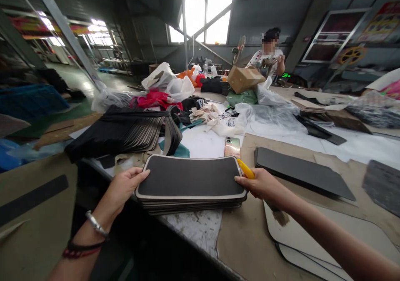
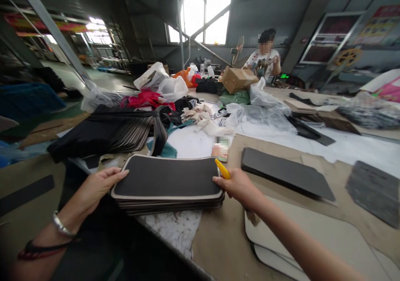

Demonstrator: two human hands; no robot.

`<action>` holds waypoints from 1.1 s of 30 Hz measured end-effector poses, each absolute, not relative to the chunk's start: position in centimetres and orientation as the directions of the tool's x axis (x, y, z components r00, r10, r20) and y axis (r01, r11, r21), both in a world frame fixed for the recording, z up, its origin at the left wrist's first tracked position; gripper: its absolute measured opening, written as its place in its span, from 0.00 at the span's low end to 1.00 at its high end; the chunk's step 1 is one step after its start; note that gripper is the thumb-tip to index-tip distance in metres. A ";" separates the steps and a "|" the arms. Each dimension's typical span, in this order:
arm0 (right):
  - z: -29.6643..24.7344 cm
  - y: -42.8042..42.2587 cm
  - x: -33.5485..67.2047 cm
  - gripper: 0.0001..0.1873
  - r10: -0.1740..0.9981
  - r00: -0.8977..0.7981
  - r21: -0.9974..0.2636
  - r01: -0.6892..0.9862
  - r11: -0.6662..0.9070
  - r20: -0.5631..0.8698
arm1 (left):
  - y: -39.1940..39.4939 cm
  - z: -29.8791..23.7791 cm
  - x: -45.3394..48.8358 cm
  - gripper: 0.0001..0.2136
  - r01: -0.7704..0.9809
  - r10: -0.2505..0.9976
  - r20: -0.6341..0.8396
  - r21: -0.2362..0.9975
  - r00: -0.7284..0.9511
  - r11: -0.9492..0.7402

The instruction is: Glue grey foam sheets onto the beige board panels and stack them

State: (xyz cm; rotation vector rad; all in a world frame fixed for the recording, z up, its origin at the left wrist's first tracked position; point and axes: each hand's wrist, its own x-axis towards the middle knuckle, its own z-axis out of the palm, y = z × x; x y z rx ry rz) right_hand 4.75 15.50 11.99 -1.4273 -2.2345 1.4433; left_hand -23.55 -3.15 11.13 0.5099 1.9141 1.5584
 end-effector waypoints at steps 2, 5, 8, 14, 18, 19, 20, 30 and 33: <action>12.0 15.4 4.7 0.15 0.756 -0.543 -0.746 0.657 0.111 -0.366 | -3.0 10.9 -23.7 0.16 -0.064 0.615 -0.214 0.964 -0.759 0.257; 12.1 15.3 4.5 0.14 0.758 -0.524 -0.713 0.692 0.113 -0.389 | -2.9 10.6 -23.7 0.15 -0.053 0.591 -0.224 0.955 -0.775 0.291; 12.1 15.3 4.3 0.14 0.756 -0.519 -0.679 0.721 0.138 -0.399 | -2.7 10.5 -23.6 0.13 -0.050 0.562 -0.221 0.952 -0.797 0.303; 12.4 15.3 4.1 0.15 0.758 -0.510 -0.609 0.770 0.192 -0.405 | -2.7 10.5 -23.6 0.12 -0.080 0.549 -0.240 0.951 -0.801 0.298; 12.8 15.1 4.1 0.16 0.749 -0.512 -0.587 0.783 0.206 -0.420 | -2.8 10.3 -23.8 0.13 -0.059 0.555 -0.223 0.953 -0.801 0.297; 12.8 15.0 4.1 0.16 0.748 -0.513 -0.584 0.784 0.211 -0.420 | -2.8 10.3 -23.8 0.14 -0.058 0.558 -0.223 0.953 -0.800 0.298; 12.9 15.0 4.1 0.16 0.749 -0.514 -0.582 0.785 0.214 -0.419 | -2.8 10.3 -23.8 0.15 -0.058 0.560 -0.223 0.953 -0.798 0.297; 12.4 14.4 5.3 0.09 0.746 -0.649 -0.678 0.616 0.400 -0.149 | -3.3 9.9 -23.7 0.19 0.014 0.527 -0.094 0.980 -0.844 0.197; 12.0 13.2 6.7 0.09 0.728 -0.685 -0.702 0.509 0.498 0.019 | -4.1 9.8 -23.2 0.20 0.074 0.445 -0.007 0.983 -0.896 0.165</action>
